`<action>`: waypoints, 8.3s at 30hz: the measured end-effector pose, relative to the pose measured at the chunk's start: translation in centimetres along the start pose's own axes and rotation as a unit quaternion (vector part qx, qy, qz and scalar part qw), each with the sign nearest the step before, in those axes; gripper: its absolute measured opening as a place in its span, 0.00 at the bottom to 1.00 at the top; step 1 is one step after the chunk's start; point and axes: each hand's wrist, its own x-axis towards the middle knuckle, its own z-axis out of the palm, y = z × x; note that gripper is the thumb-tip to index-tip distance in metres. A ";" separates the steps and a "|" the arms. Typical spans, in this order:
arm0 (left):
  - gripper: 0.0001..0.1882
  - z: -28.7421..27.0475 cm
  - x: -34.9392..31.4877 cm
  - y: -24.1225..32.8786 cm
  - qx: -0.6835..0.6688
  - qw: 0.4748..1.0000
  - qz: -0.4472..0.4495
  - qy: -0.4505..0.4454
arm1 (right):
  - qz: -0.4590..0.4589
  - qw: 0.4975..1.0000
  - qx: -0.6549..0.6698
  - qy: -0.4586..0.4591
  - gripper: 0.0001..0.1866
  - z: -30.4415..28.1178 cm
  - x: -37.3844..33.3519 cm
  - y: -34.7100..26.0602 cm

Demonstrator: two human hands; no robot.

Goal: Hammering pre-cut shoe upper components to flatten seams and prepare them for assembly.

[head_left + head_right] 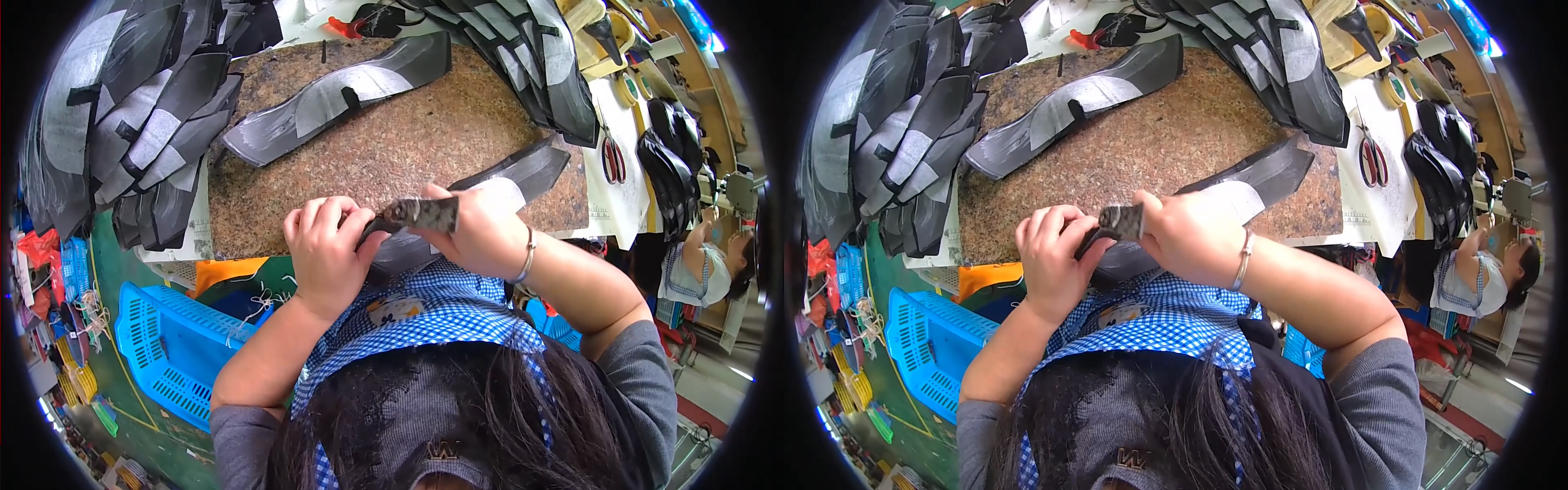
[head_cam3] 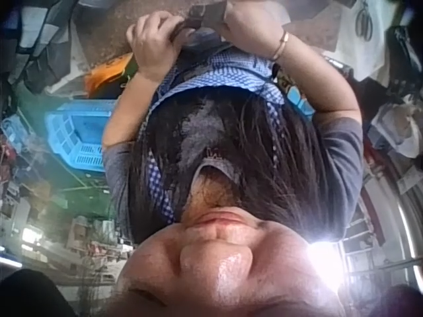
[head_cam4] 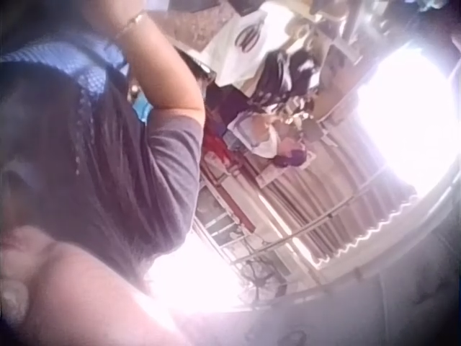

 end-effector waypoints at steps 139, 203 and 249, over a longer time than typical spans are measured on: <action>0.11 7.9 8.9 8.0 -0.005 0.964 0.243 -0.106 | 0.061 0.977 -0.034 0.202 0.16 -4.2 -7.0 10.8; 0.14 3.5 7.3 4.6 -0.163 0.965 0.000 -0.206 | 0.054 0.983 -0.011 0.173 0.11 0.3 -7.0 7.4; 0.04 -2.6 -0.1 -2.4 -0.018 0.986 0.151 -0.068 | -0.100 0.989 -0.019 0.104 0.12 2.3 0.0 -0.8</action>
